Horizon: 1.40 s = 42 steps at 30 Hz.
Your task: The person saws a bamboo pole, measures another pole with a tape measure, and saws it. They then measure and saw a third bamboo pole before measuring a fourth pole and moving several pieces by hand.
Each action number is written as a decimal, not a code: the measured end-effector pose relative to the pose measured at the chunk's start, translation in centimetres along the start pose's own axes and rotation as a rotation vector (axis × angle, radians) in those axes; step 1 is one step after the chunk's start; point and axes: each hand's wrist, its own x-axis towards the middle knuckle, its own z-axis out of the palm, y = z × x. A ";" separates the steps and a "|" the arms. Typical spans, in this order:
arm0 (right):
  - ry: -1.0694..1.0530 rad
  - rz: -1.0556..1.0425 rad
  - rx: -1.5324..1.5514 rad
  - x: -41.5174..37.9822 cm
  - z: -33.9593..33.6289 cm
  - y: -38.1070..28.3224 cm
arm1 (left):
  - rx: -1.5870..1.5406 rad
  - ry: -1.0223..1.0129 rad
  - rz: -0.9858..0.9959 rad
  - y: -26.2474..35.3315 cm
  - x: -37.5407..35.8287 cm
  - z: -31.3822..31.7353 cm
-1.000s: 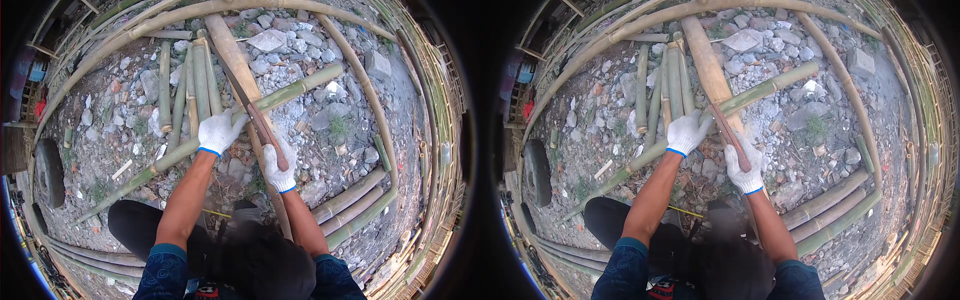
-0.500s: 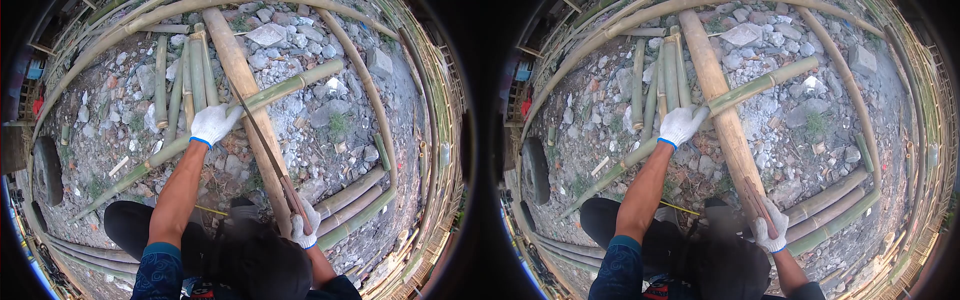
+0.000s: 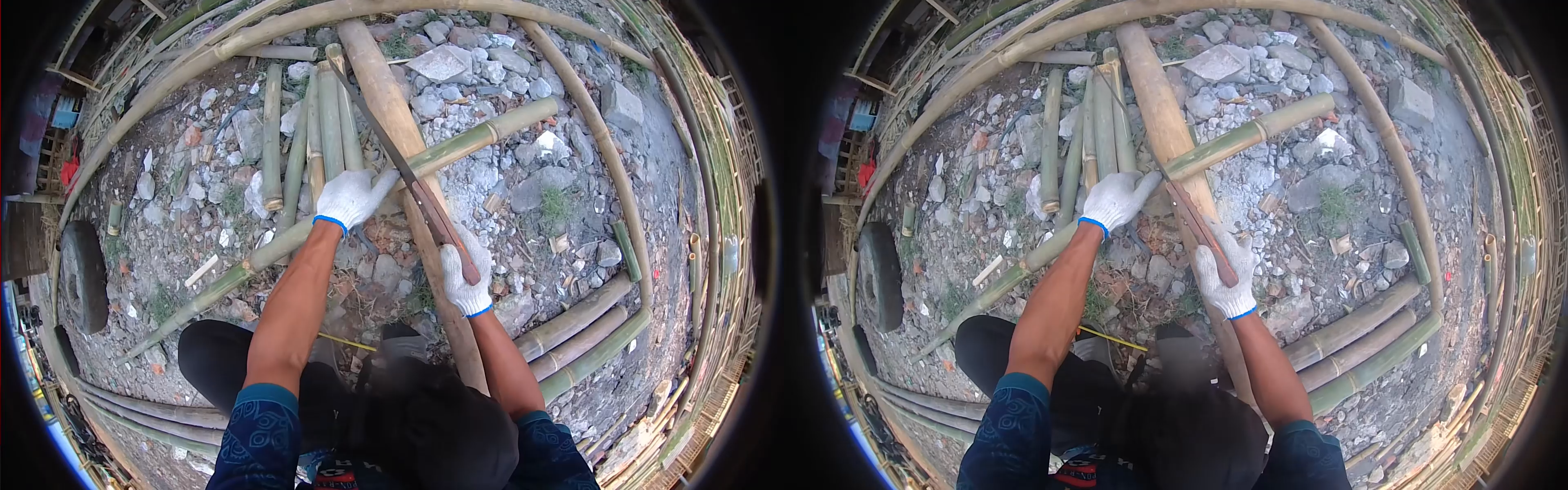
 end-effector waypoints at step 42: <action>0.026 0.005 0.002 -2.5 -2.1 -2.2 | 0.036 0.055 -0.006 1.9 -1.7 0.8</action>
